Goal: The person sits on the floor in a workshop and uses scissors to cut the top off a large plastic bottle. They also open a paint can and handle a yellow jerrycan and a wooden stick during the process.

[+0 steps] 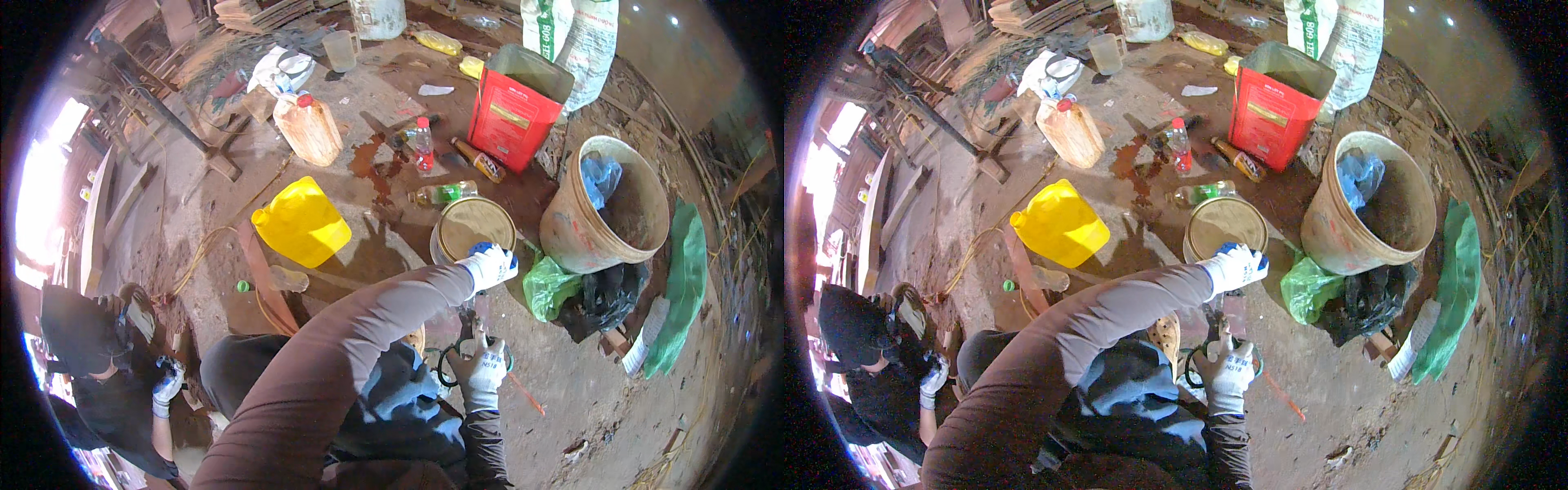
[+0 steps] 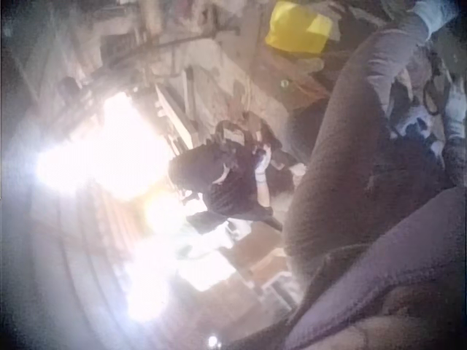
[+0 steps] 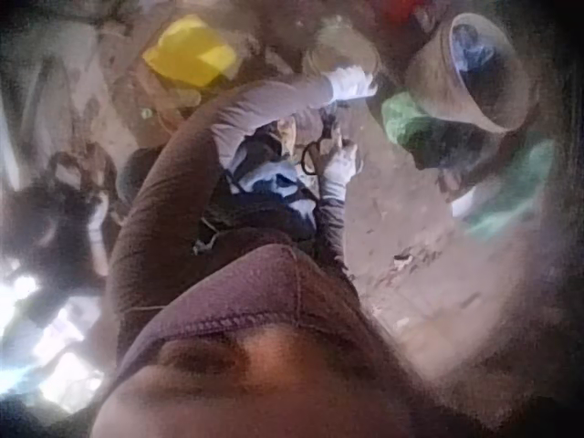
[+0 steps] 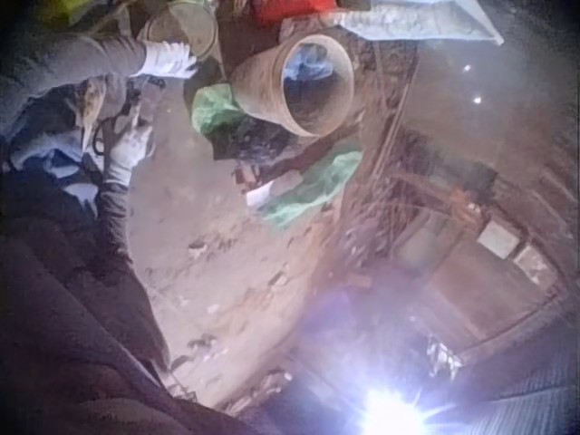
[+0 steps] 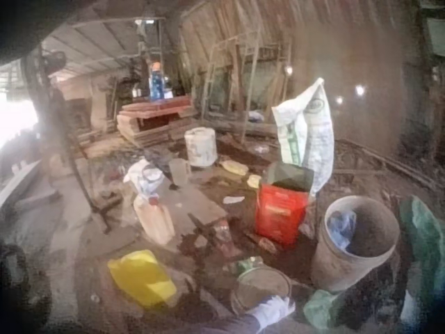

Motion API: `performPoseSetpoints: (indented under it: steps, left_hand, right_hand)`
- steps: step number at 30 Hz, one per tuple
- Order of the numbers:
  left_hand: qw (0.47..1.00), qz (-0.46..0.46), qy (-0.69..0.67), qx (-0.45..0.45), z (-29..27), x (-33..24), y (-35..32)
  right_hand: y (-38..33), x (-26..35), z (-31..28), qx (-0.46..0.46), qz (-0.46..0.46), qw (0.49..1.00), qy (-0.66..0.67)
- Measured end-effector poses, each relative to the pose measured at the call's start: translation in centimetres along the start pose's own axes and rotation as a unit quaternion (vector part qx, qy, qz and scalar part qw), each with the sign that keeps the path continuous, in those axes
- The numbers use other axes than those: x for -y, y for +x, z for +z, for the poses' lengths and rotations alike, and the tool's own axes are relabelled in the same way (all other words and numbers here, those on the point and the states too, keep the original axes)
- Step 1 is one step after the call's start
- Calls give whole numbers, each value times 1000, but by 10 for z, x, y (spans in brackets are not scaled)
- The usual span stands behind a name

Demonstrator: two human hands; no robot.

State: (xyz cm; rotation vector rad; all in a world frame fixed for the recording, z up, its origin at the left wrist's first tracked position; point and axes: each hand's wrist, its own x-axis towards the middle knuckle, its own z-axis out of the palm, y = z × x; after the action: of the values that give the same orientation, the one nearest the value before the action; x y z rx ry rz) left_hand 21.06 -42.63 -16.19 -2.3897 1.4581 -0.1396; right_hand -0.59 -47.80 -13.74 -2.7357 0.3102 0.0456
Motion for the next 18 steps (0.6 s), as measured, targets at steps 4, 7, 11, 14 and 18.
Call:
performPoseSetpoints:
  steps: [4, 7, 11, 14, 18]
  left_hand:
    - [999, 1, -40, -31, -11, 0, 0]
    - [997, 30, -52, -48, -16, 5, -17]
    - [974, -130, -186, -22, -73, 24, -39]
    - [887, -337, -294, -116, -33, 32, -76]
    - [797, -435, -402, -114, 35, 43, -133]
  right_hand:
    - [-20, -60, 46, 94, 30, 995, -5]
    - [-66, -93, 38, 115, 112, 984, -71]
    - [-80, -122, 1, 34, 132, 989, -58]
    - [-59, -120, -38, 2, 92, 993, -74]
    - [-24, -93, -63, -34, 7, 999, 3]
